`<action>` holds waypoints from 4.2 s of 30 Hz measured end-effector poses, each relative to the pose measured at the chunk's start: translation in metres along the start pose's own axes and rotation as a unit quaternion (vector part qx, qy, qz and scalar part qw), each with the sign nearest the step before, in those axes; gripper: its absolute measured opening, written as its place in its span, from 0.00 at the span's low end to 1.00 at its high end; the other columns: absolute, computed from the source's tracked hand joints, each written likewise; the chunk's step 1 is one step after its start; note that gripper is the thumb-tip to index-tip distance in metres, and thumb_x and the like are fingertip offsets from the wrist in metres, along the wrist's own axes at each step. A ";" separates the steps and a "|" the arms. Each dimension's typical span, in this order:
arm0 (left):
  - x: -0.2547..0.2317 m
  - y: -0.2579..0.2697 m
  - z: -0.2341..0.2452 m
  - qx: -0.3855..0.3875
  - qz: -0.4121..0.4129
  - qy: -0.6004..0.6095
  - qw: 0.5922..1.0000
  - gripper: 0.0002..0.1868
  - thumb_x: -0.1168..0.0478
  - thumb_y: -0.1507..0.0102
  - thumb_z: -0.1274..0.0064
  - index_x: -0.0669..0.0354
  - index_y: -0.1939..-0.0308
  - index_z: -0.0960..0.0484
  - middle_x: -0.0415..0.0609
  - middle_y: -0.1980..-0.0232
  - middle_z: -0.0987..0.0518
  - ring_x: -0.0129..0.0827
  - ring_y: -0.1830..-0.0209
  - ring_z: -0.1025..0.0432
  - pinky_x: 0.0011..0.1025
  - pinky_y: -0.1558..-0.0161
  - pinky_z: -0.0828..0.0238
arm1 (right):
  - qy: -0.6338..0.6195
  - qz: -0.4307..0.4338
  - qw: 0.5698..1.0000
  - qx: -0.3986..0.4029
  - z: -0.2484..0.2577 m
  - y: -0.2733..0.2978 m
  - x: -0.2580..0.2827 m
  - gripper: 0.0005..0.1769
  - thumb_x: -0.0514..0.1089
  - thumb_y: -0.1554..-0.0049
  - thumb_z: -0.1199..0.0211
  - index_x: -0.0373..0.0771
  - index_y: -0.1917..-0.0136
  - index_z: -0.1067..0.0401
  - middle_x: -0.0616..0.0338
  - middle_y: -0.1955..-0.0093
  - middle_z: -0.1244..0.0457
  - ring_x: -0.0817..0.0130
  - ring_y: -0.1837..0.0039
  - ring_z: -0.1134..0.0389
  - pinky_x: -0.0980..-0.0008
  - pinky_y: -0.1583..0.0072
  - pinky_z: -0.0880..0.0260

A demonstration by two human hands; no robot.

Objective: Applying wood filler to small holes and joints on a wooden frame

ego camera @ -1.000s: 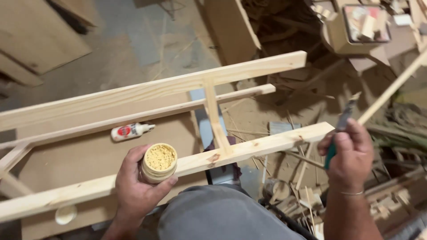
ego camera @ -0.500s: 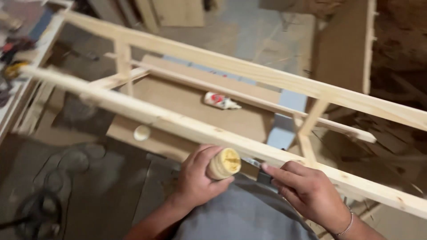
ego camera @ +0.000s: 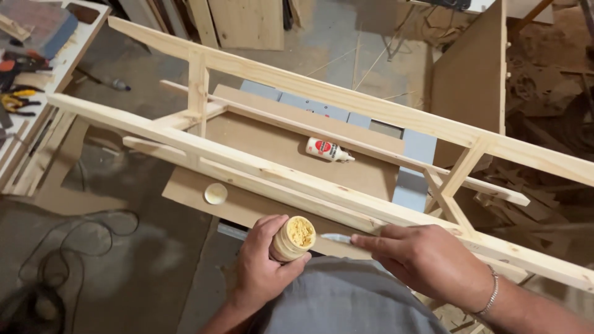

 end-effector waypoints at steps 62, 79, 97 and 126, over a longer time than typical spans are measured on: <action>0.294 -0.018 0.151 -0.107 0.077 -0.086 0.988 0.49 0.33 0.39 0.53 0.70 0.29 0.38 0.63 0.34 0.25 0.54 0.34 0.29 0.46 0.34 0.35 | -0.004 -0.427 0.809 -0.405 -0.086 0.061 -0.064 0.10 0.36 0.25 0.40 0.24 0.38 0.25 0.45 0.60 0.37 0.62 0.60 0.40 0.66 0.56 0.43; 0.203 -0.119 0.209 -0.180 -0.116 -0.260 0.941 0.25 0.50 0.34 0.44 0.71 0.45 0.24 0.63 0.44 0.23 0.57 0.44 0.27 0.50 0.38 0.32 | 0.050 -0.299 0.920 -0.249 -0.111 0.088 -0.186 0.10 0.43 0.42 0.36 0.43 0.48 0.19 0.52 0.59 0.32 0.59 0.55 0.32 0.62 0.45 0.35; 0.241 -0.138 0.215 -0.090 -0.151 -0.405 0.897 0.12 0.66 0.33 0.46 0.60 0.46 0.18 0.57 0.40 0.22 0.54 0.44 0.28 0.49 0.39 0.31 | 0.281 -0.307 0.883 -0.217 -0.115 0.045 -0.066 0.34 0.50 0.52 0.29 0.50 0.32 0.25 0.66 0.31 0.32 0.63 0.38 0.27 0.62 0.40 0.26; 0.240 -0.337 0.185 -0.069 -0.184 -0.347 0.917 0.21 0.60 0.38 0.34 0.60 0.41 0.17 0.51 0.45 0.18 0.48 0.39 0.28 0.49 0.33 0.36 | 0.070 -0.299 0.930 -0.205 0.062 -0.060 -0.258 0.14 0.44 0.36 0.34 0.28 0.51 0.20 0.50 0.80 0.45 0.61 0.80 0.43 0.64 0.70 0.47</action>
Point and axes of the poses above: each hand's wrist, its own y-axis away from the middle knuckle, its own z-axis out of the back of the hand, x = y × z, the point moved 2 cm from there along -y, towards the middle knuckle
